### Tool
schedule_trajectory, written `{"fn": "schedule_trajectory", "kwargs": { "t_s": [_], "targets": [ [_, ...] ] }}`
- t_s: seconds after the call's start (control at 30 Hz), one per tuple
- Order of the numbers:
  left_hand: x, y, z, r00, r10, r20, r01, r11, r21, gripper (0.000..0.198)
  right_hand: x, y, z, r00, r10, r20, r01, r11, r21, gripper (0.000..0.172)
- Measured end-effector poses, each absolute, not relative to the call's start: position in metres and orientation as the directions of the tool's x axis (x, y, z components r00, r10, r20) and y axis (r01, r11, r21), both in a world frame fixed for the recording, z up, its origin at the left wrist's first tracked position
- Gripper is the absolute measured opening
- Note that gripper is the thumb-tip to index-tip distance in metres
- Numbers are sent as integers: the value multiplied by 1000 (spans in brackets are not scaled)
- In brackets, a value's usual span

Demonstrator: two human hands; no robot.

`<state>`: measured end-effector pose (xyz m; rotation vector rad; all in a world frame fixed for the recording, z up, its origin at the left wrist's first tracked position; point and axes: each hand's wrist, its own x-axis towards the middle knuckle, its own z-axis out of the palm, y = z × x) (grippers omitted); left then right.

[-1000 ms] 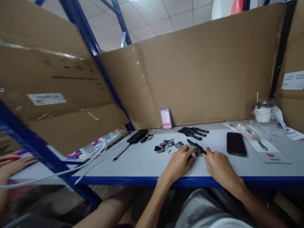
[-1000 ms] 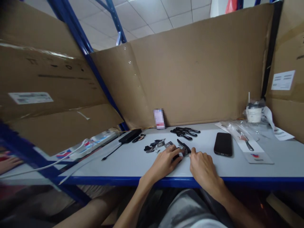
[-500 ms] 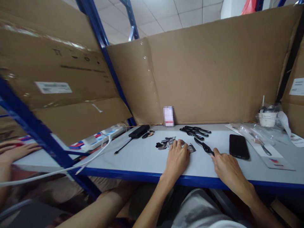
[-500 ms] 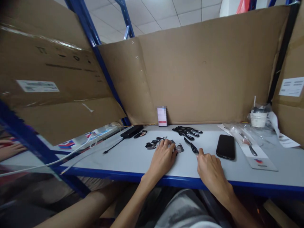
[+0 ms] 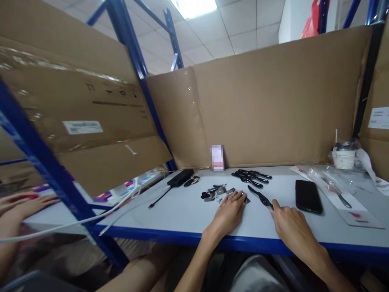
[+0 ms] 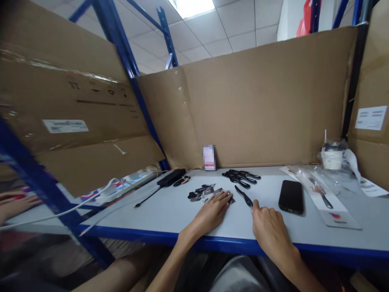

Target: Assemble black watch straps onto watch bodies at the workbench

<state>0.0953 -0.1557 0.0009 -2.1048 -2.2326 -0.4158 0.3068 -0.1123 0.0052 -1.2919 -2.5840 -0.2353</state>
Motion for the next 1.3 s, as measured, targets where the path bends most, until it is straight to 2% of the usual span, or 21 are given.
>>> {"fn": "schedule_trajectory", "kwargs": {
  "t_s": [0.27, 0.4, 0.5, 0.63, 0.83, 1.07, 1.3],
  "targets": [
    [55, -157, -2, -208, 965, 161, 971, 184, 153, 49, 308, -113, 5, -589, 750, 300, 792, 610, 30, 27],
    [36, -159, -4, -262, 936, 236, 962, 234, 144, 46, 311, -115, 8, -648, 695, 313, 733, 680, 7, 34],
    [34, -164, -2, -216, 926, 309, 973, 177, 149, 50, 311, -117, 9, -663, 678, 317, 708, 706, -30, 28],
    [53, -170, 5, -61, 929, 365, 976, -21, 217, 62, 309, -119, 9, -657, 691, 303, 711, 701, -59, 22],
    [83, -164, -8, 117, 928, 354, 943, -216, 252, 59, 306, -121, 8, -631, 711, 311, 718, 687, -115, 21],
    [83, -157, -17, 121, 919, 375, 947, -220, 233, 55, 305, -119, 4, -618, 702, 352, 714, 690, -123, 27],
    [85, -155, -19, 57, 922, 383, 964, -151, 220, 51, 305, -120, 8, -620, 719, 314, 729, 676, -109, 22]
  ]
}}
